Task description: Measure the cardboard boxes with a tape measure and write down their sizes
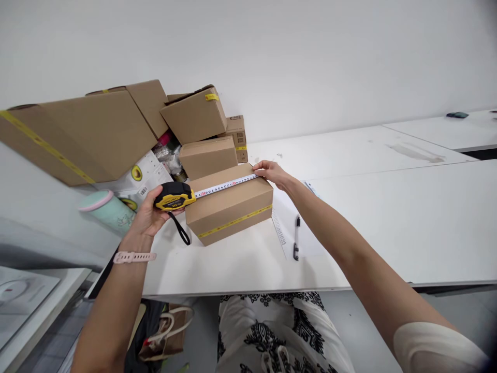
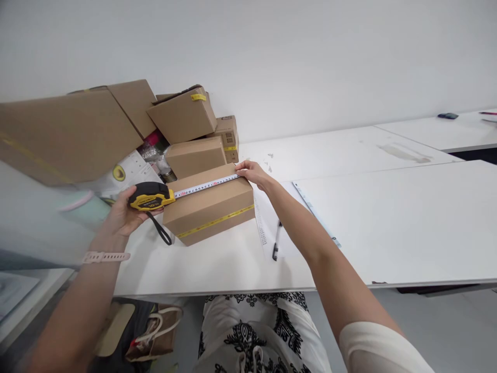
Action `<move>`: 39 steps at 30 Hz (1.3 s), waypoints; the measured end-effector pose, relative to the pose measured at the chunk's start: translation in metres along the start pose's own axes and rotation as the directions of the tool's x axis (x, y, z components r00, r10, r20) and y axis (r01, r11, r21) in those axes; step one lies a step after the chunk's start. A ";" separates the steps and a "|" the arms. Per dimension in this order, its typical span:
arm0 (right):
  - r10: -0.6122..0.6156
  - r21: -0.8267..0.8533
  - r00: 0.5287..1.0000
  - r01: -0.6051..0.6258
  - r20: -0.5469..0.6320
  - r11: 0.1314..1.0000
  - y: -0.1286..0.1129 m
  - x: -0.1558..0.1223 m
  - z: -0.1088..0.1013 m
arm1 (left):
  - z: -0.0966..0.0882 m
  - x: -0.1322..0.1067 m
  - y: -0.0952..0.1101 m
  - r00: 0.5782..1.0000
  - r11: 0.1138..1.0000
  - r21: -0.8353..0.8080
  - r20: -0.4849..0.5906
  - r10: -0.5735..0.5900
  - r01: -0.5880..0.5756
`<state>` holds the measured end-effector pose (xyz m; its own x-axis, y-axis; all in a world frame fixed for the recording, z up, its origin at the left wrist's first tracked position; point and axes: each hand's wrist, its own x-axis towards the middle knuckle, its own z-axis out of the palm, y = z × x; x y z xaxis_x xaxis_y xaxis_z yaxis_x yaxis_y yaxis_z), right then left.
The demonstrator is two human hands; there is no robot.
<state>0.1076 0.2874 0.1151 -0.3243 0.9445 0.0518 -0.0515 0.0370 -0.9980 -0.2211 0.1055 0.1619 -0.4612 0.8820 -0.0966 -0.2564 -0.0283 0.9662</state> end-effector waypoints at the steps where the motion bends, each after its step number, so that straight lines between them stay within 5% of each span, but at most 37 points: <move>1: 0.018 0.006 1.000 -0.018 0.003 1.000 0.000 -0.001 0.000 | 0.000 -0.001 0.000 1.000 1.000 -0.007 -0.001 -0.001 0.001; 7: 0.033 0.129 0.999 -0.033 0.001 0.991 0.005 -0.008 0.004 | -0.004 -0.001 0.003 0.999 1.000 0.000 0.021 -0.026 0.026; 21: 0.002 0.140 1.000 0.000 -0.019 0.990 0.014 -0.007 0.010 | -0.013 -0.009 0.006 0.999 0.999 0.026 -0.029 -0.023 0.024; 32: 0.024 0.126 0.999 -0.020 -0.030 0.992 0.013 -0.008 0.015 | -0.039 -0.010 0.009 0.989 0.997 0.024 -0.124 -0.075 0.079; 39: 0.039 0.143 0.999 -0.033 -0.037 0.989 0.011 -0.013 0.018 | -0.035 -0.014 0.010 0.985 0.994 0.034 -0.139 -0.101 0.107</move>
<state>0.0946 0.2698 0.1036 -0.2905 0.9568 0.0116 -0.1751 -0.0412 -0.9837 -0.2472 0.0761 0.1648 -0.5461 0.8066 -0.2262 -0.2752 0.0823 0.9579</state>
